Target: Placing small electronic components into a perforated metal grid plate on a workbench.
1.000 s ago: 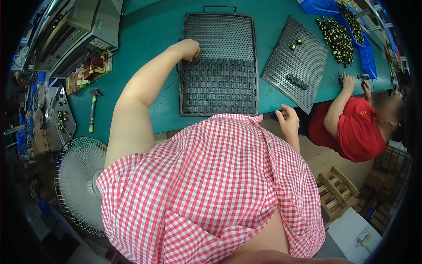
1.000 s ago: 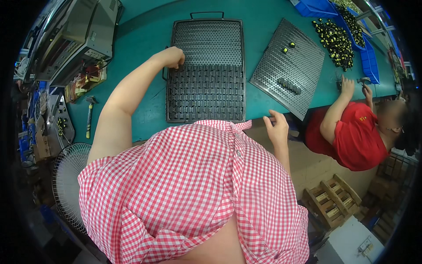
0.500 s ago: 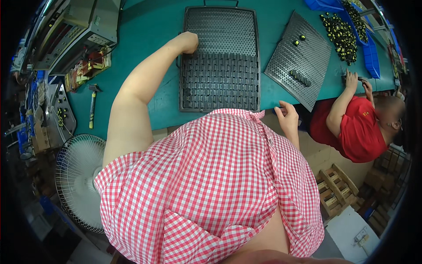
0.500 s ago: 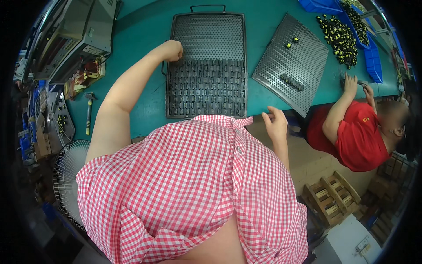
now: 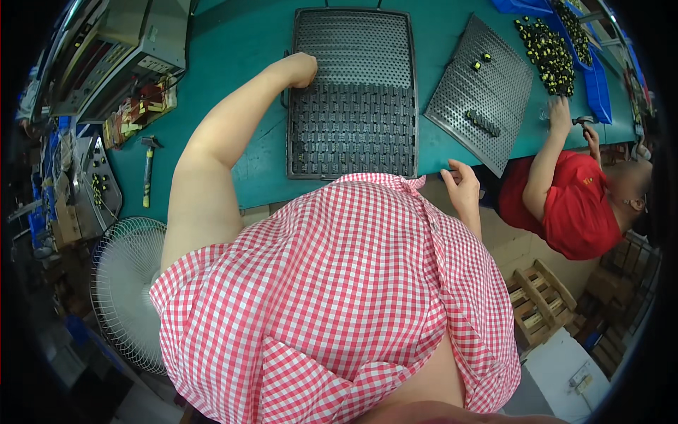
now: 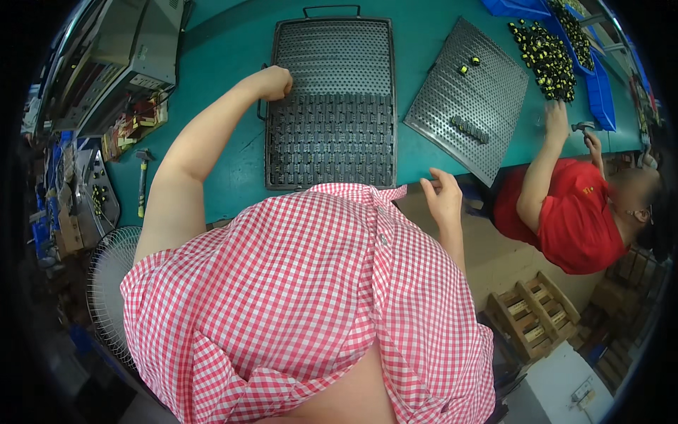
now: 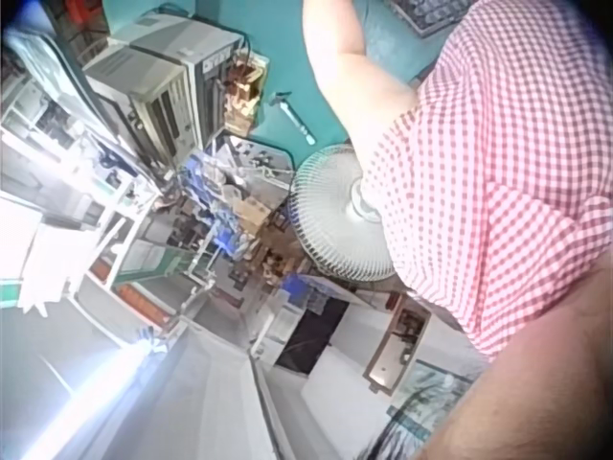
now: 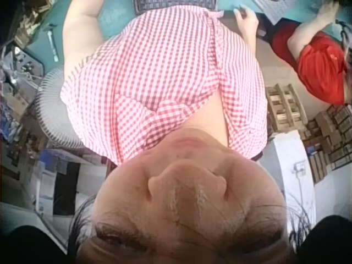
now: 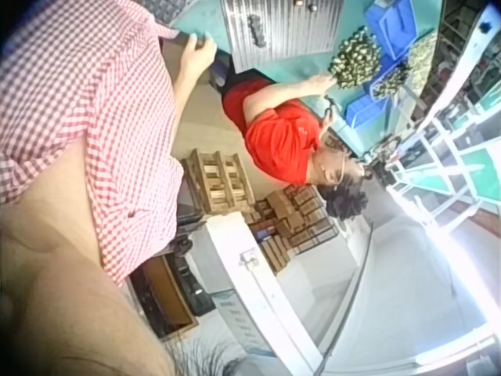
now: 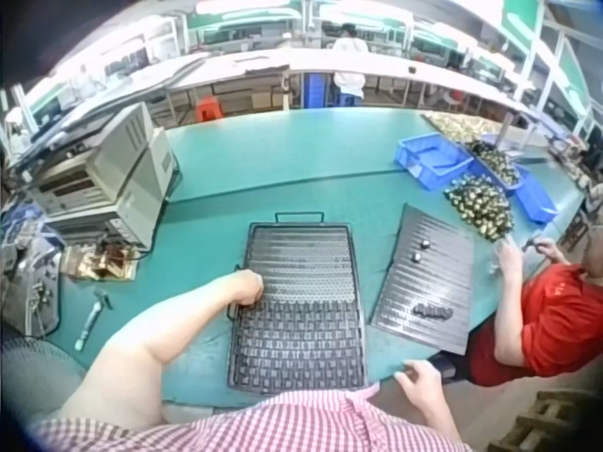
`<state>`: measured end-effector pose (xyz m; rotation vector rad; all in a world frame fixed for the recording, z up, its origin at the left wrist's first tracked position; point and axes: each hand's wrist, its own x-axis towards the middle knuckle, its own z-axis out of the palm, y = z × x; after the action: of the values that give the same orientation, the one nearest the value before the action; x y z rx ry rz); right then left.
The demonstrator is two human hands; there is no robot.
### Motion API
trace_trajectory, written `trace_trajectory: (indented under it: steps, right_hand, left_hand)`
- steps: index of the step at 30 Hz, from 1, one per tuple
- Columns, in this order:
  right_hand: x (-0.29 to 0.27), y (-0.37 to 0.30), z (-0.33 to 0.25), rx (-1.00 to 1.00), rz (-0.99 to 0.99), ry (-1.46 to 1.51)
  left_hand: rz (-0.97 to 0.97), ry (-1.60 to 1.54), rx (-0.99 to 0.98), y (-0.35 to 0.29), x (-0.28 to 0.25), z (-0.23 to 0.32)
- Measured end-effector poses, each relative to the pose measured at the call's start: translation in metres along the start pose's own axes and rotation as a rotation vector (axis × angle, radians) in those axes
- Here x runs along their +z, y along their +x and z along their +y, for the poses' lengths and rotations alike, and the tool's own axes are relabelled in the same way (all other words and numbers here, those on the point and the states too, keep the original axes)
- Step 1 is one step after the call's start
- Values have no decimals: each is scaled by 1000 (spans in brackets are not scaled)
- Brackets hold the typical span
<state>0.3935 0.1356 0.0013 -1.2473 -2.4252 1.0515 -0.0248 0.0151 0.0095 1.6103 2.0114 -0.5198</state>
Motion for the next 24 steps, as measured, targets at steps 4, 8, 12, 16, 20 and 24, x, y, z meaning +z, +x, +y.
trace_trajectory:
  steps: [4,8,12,16,20,24]
  right_hand:
    - [1,-2,0,-4,15,12]
    - [-1,2,-1,-5,13,2]
    - [-6,1,3,-13,22,-12]
    - [-10,8,4,-79,70,-57]
    - [-25,22,14,-97,137,-103]
    - [-43,52,28,-141,228,-211]
  left_hand:
    - [107,-134,-48,-10,-6,1]
    - [102,-318,-22,-10,-7,2]
    - [144,-379,32,-6,0,9]
    - [232,-309,36,-13,5,13]
    - [156,-330,54,-16,-7,14]
    - [377,-342,-22,-2,-32,43]
